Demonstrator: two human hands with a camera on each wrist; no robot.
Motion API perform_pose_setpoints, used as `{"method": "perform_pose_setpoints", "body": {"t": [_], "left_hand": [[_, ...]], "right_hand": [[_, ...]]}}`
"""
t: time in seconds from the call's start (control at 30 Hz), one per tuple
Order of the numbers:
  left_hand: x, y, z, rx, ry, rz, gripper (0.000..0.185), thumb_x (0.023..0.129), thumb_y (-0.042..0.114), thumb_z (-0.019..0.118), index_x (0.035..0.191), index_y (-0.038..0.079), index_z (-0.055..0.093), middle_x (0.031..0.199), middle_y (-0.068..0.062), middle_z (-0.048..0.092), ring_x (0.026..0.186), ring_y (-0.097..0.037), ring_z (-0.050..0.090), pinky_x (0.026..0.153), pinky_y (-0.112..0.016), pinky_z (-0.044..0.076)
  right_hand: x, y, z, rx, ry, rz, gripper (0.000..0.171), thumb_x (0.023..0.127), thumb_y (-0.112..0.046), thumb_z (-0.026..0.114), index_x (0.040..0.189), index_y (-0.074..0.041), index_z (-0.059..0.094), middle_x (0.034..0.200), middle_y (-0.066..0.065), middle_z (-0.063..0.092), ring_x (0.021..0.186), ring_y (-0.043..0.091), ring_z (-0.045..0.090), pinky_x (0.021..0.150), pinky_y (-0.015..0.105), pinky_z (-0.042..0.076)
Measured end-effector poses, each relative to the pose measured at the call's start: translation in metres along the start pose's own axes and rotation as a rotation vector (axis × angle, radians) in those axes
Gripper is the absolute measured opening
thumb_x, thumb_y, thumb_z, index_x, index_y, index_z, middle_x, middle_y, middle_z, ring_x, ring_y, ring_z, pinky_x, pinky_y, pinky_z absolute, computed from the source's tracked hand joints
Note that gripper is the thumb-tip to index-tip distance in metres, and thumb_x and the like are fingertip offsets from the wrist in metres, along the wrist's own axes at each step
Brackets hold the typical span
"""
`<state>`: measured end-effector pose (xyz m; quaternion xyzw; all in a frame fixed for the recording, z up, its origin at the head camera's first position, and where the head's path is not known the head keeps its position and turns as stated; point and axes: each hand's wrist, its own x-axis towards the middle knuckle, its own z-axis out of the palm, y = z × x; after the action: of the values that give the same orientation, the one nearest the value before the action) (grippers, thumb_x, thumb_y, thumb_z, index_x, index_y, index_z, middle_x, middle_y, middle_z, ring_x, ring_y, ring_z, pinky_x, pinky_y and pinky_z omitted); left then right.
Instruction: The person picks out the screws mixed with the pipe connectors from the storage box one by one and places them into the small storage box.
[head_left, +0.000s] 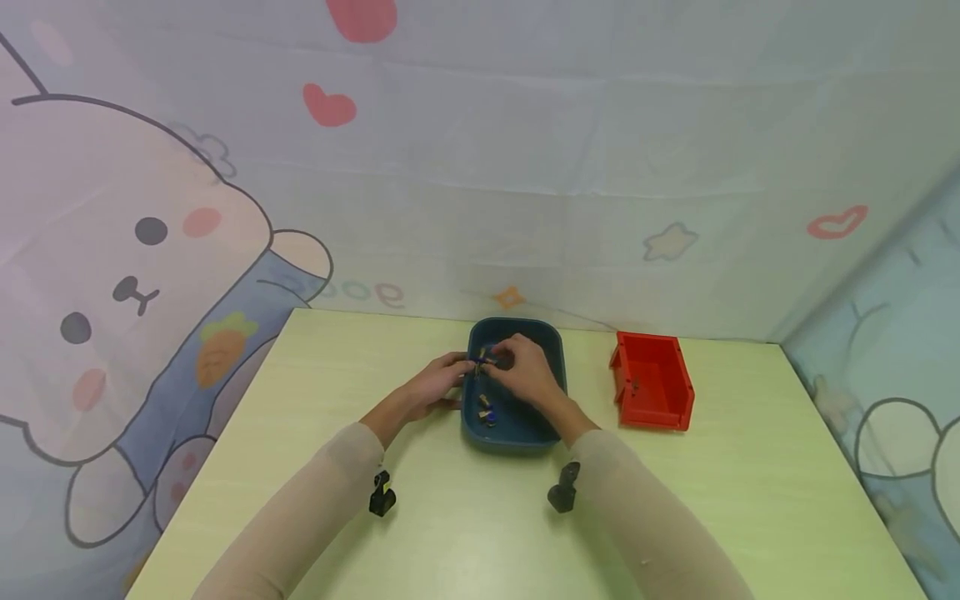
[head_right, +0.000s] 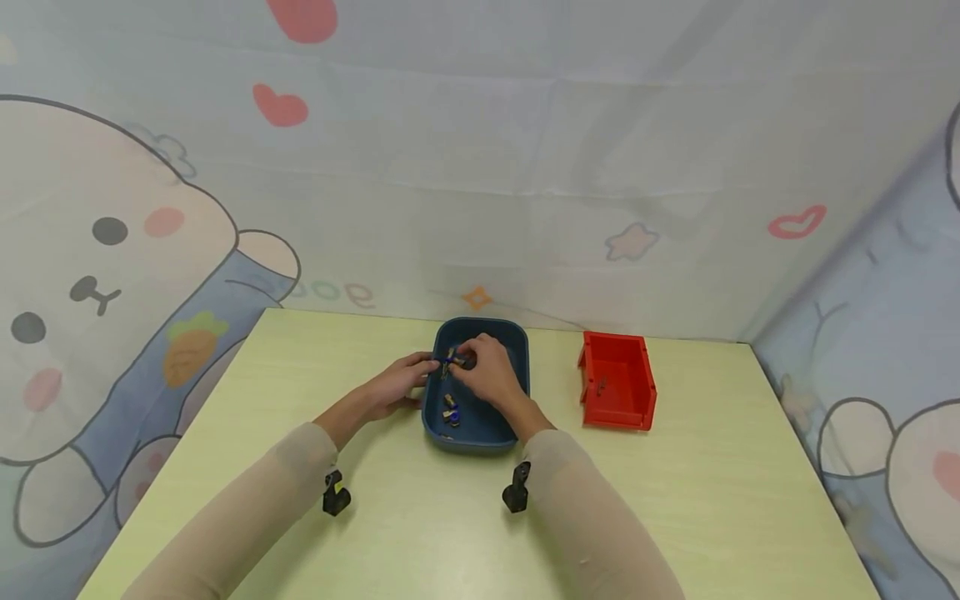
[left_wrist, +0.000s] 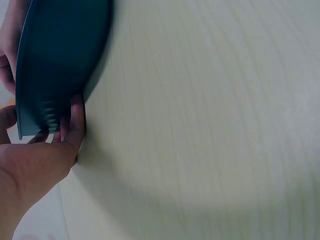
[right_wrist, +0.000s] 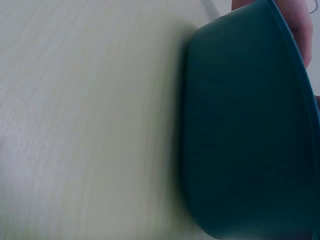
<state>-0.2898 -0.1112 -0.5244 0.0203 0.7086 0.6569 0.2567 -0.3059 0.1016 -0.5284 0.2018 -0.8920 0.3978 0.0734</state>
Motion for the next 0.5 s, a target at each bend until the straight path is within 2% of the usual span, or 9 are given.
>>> {"method": "perform_pose_setpoints", "body": {"t": [0.23, 0.5], "left_hand": [[-0.001, 0.000, 0.001, -0.003, 0.008, 0.000, 0.056, 0.112, 0.032, 0.052, 0.162, 0.009, 0.039, 0.161, -0.016, 0.046, 0.146, -0.035, 0.048, 0.100, -0.049, 0.056], [-0.001, -0.001, -0.001, -0.007, 0.001, 0.001, 0.055, 0.113, 0.031, 0.051, 0.161, 0.008, 0.039, 0.158, -0.018, 0.049, 0.147, -0.036, 0.047, 0.100, -0.050, 0.056]], "right_hand": [[0.002, -0.001, 0.007, -0.042, -0.020, -0.020, 0.030, 0.090, -0.017, 0.085, 0.110, 0.004, 0.077, 0.104, 0.014, 0.069, 0.096, 0.029, 0.065, 0.089, 0.045, 0.054], [0.007, -0.001, 0.016, -0.115, -0.057, -0.029, 0.037, 0.089, -0.020, 0.085, 0.116, 0.003, 0.077, 0.107, 0.013, 0.068, 0.102, 0.031, 0.060, 0.094, 0.049, 0.049]]}}
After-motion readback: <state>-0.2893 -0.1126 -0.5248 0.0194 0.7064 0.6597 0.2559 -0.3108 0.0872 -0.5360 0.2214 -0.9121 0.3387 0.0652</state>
